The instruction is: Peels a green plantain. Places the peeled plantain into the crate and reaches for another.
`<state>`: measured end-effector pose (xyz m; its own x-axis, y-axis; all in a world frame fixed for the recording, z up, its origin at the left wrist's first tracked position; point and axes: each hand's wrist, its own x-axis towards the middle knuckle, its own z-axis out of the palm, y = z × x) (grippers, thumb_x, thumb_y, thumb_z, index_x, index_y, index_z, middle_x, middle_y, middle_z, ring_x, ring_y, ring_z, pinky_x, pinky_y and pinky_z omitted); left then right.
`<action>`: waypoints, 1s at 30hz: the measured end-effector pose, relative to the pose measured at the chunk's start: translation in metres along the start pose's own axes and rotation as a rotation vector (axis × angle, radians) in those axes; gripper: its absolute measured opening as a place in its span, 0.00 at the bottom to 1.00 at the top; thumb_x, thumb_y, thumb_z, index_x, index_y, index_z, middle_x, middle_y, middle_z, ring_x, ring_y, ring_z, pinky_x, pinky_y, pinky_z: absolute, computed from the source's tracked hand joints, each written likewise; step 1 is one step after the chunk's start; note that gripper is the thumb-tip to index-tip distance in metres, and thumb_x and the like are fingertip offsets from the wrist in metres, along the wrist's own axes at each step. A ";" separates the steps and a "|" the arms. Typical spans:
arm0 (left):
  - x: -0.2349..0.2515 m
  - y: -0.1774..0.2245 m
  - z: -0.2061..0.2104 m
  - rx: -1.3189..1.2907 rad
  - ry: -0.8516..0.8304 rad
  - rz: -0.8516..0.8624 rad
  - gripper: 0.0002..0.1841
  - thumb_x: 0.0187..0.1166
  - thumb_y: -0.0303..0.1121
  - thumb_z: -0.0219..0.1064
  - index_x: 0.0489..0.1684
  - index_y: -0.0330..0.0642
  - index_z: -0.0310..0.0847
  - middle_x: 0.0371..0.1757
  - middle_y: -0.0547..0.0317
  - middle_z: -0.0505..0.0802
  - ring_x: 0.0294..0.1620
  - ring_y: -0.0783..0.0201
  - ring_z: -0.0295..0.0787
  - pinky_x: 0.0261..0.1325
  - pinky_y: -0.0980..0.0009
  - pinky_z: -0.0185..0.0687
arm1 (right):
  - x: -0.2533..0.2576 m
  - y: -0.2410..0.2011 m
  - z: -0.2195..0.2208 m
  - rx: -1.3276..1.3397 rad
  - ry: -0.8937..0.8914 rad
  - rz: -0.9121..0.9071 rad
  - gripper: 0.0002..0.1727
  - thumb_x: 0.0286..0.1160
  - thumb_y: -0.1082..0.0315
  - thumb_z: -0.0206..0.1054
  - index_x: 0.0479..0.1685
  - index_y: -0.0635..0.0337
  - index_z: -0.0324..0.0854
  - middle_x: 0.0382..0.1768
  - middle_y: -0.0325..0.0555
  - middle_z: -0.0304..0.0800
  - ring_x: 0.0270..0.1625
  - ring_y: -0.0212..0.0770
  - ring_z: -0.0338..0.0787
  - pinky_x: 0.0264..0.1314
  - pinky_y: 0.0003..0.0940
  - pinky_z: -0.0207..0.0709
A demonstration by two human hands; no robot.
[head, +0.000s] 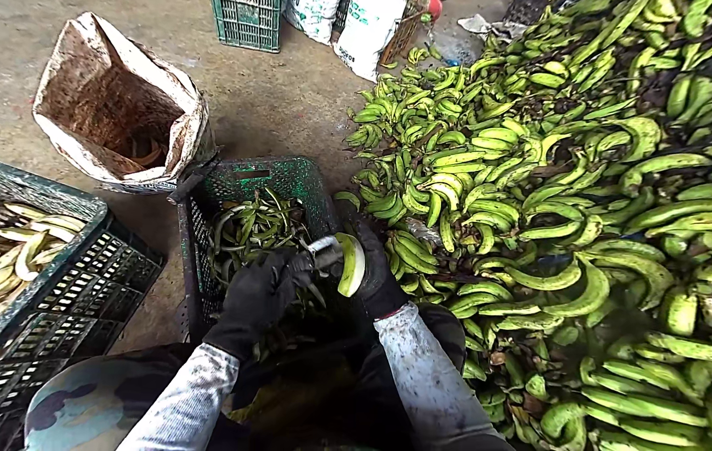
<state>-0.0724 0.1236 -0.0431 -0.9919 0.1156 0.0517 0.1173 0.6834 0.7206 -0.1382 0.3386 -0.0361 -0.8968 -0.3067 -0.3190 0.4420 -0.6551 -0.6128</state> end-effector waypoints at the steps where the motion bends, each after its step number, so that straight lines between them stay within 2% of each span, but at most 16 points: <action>1: -0.003 0.002 0.005 0.044 0.015 0.096 0.27 0.82 0.49 0.61 0.77 0.49 0.80 0.60 0.42 0.91 0.60 0.41 0.89 0.64 0.38 0.79 | -0.001 0.000 -0.005 0.029 -0.033 -0.012 0.24 0.91 0.46 0.43 0.50 0.49 0.81 0.32 0.41 0.88 0.31 0.35 0.89 0.32 0.32 0.87; 3: -0.008 0.000 0.016 0.136 0.098 0.290 0.29 0.79 0.57 0.60 0.73 0.49 0.83 0.54 0.43 0.93 0.54 0.40 0.91 0.56 0.38 0.83 | -0.002 0.001 -0.008 0.077 -0.035 -0.008 0.21 0.91 0.50 0.45 0.52 0.51 0.81 0.36 0.42 0.89 0.35 0.36 0.90 0.37 0.33 0.87; 5: -0.010 -0.003 0.023 0.223 0.165 0.432 0.33 0.80 0.66 0.54 0.70 0.53 0.86 0.48 0.45 0.93 0.50 0.42 0.91 0.50 0.42 0.85 | -0.001 0.002 -0.014 0.135 -0.011 0.014 0.22 0.90 0.50 0.47 0.51 0.56 0.80 0.33 0.44 0.87 0.30 0.35 0.89 0.33 0.29 0.86; 8: -0.012 0.000 0.026 0.260 0.164 0.471 0.32 0.80 0.64 0.55 0.69 0.54 0.87 0.47 0.45 0.93 0.50 0.40 0.90 0.50 0.41 0.84 | -0.002 0.002 -0.018 0.155 0.036 0.061 0.23 0.89 0.48 0.47 0.49 0.57 0.79 0.29 0.44 0.85 0.26 0.35 0.87 0.30 0.28 0.85; 10: -0.013 0.006 0.023 0.198 0.040 0.323 0.30 0.80 0.61 0.59 0.73 0.54 0.84 0.52 0.43 0.92 0.53 0.39 0.89 0.53 0.39 0.83 | -0.004 0.003 -0.011 0.046 0.061 0.115 0.23 0.89 0.47 0.47 0.49 0.55 0.80 0.28 0.42 0.84 0.25 0.35 0.86 0.28 0.29 0.84; 12: -0.009 0.012 0.018 0.014 -0.103 0.027 0.25 0.84 0.49 0.61 0.78 0.53 0.80 0.62 0.44 0.90 0.62 0.43 0.88 0.64 0.38 0.81 | -0.008 0.008 0.003 -0.123 0.072 0.139 0.23 0.89 0.47 0.46 0.46 0.53 0.81 0.27 0.42 0.85 0.25 0.36 0.86 0.27 0.31 0.83; 15: 0.003 -0.003 0.014 -0.253 -0.086 -0.348 0.19 0.89 0.49 0.58 0.73 0.57 0.79 0.46 0.51 0.93 0.44 0.52 0.90 0.51 0.41 0.84 | -0.011 0.019 0.014 -0.324 0.053 0.132 0.28 0.93 0.45 0.41 0.48 0.56 0.80 0.24 0.44 0.82 0.20 0.35 0.83 0.21 0.29 0.82; 17: 0.003 -0.011 0.012 -0.343 -0.053 -0.406 0.21 0.88 0.54 0.58 0.71 0.56 0.78 0.44 0.55 0.91 0.42 0.57 0.88 0.51 0.48 0.83 | -0.009 0.022 0.014 -0.318 0.054 0.100 0.28 0.93 0.46 0.40 0.48 0.58 0.79 0.23 0.46 0.83 0.19 0.36 0.83 0.20 0.29 0.81; 18: 0.001 -0.011 0.011 -0.349 -0.017 -0.370 0.22 0.87 0.55 0.59 0.71 0.56 0.79 0.46 0.57 0.91 0.44 0.59 0.88 0.52 0.50 0.83 | -0.007 0.022 0.012 -0.265 0.051 0.099 0.28 0.93 0.46 0.41 0.48 0.58 0.79 0.23 0.46 0.83 0.19 0.36 0.83 0.20 0.29 0.82; 20: -0.006 -0.005 0.006 -0.281 0.006 -0.215 0.23 0.86 0.51 0.62 0.74 0.53 0.79 0.58 0.53 0.91 0.55 0.56 0.89 0.60 0.46 0.83 | -0.003 0.020 0.007 -0.115 0.052 0.080 0.26 0.91 0.47 0.42 0.45 0.56 0.80 0.25 0.44 0.83 0.21 0.35 0.84 0.21 0.29 0.82; 22: -0.014 -0.004 0.007 -0.101 -0.015 0.043 0.27 0.83 0.53 0.62 0.76 0.50 0.80 0.62 0.47 0.91 0.62 0.49 0.88 0.65 0.42 0.82 | -0.005 0.015 -0.004 -0.044 0.014 0.020 0.23 0.92 0.50 0.44 0.53 0.53 0.81 0.36 0.43 0.89 0.35 0.35 0.90 0.37 0.33 0.88; 23: -0.018 -0.006 0.010 0.007 0.004 0.186 0.30 0.82 0.59 0.61 0.74 0.50 0.82 0.60 0.46 0.92 0.61 0.45 0.89 0.63 0.40 0.83 | -0.005 0.013 -0.008 -0.036 -0.011 0.013 0.21 0.92 0.51 0.44 0.55 0.52 0.81 0.38 0.42 0.90 0.37 0.35 0.90 0.40 0.33 0.87; 25: -0.022 -0.007 0.018 0.135 0.050 0.373 0.32 0.80 0.64 0.59 0.72 0.51 0.85 0.54 0.44 0.93 0.55 0.41 0.91 0.55 0.38 0.85 | -0.005 0.010 -0.010 -0.037 0.002 0.085 0.22 0.90 0.49 0.45 0.50 0.54 0.80 0.31 0.41 0.85 0.29 0.33 0.86 0.31 0.27 0.84; 27: -0.024 -0.004 0.021 0.157 0.006 0.344 0.31 0.80 0.62 0.59 0.73 0.52 0.83 0.54 0.43 0.93 0.55 0.38 0.90 0.54 0.38 0.84 | -0.006 0.011 -0.007 -0.139 0.054 0.126 0.25 0.90 0.47 0.44 0.49 0.56 0.80 0.27 0.41 0.83 0.24 0.32 0.83 0.26 0.26 0.81; 28: -0.023 -0.001 0.021 0.123 -0.038 0.276 0.30 0.80 0.60 0.60 0.75 0.51 0.82 0.57 0.42 0.92 0.58 0.38 0.89 0.58 0.37 0.83 | -0.006 0.014 -0.007 -0.203 0.065 0.098 0.24 0.91 0.48 0.44 0.50 0.56 0.80 0.28 0.41 0.84 0.26 0.32 0.84 0.28 0.27 0.82; 30: -0.020 0.005 0.021 -0.008 -0.111 0.080 0.27 0.82 0.51 0.63 0.77 0.49 0.80 0.64 0.42 0.90 0.65 0.42 0.86 0.68 0.39 0.79 | -0.006 0.021 -0.010 -0.323 0.007 -0.006 0.21 0.94 0.54 0.44 0.59 0.55 0.79 0.38 0.41 0.86 0.37 0.33 0.86 0.42 0.30 0.85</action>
<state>-0.0514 0.1397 -0.0551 -0.9680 0.2489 0.0324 0.1948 0.6633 0.7226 -0.1231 0.3340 -0.0540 -0.8998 -0.2977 -0.3190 0.4215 -0.4037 -0.8120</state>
